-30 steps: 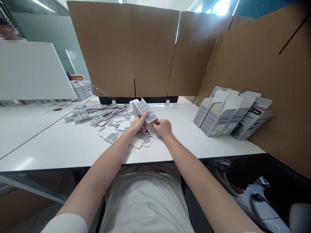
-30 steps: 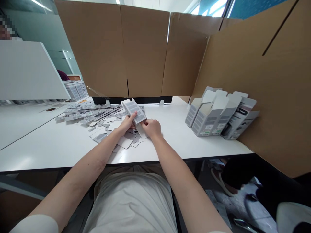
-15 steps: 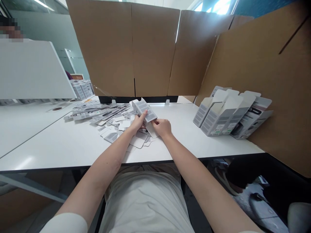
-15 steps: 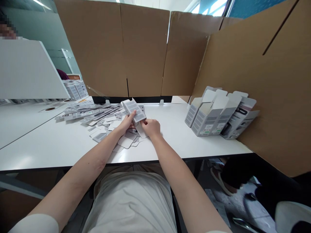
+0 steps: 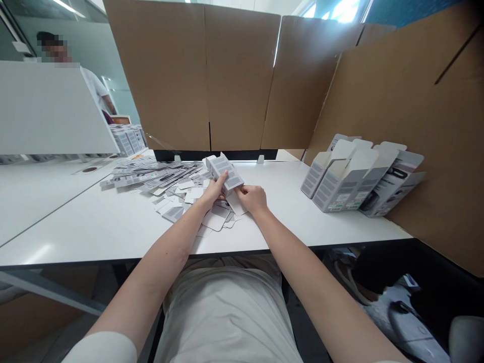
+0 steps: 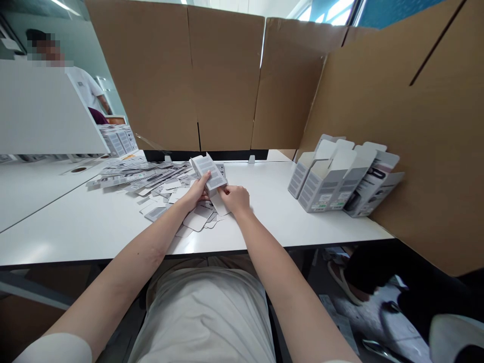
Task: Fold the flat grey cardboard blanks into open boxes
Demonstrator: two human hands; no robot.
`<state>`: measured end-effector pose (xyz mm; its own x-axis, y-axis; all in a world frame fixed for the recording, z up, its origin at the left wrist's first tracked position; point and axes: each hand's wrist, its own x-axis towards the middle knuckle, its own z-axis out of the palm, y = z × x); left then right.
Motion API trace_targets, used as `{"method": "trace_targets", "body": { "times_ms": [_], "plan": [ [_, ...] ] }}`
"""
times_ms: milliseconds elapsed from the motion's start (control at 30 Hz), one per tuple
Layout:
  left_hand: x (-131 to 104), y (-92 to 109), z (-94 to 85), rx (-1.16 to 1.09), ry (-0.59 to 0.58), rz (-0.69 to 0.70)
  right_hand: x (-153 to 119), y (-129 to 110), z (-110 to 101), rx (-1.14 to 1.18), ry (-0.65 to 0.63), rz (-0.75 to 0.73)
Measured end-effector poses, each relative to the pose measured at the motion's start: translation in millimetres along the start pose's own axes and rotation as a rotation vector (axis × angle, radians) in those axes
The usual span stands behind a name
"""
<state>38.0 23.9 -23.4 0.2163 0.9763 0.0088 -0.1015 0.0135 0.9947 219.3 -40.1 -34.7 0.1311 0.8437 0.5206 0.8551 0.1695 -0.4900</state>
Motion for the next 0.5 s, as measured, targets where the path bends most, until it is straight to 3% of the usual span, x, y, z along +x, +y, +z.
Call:
{"method": "trace_targets", "body": {
  "times_ms": [500],
  "plan": [
    [4.0, -1.6, -3.4, -0.016, -0.002, -0.02, -0.2, 1.0, -1.2, -0.032, -0.013, -0.027]
  ]
}}
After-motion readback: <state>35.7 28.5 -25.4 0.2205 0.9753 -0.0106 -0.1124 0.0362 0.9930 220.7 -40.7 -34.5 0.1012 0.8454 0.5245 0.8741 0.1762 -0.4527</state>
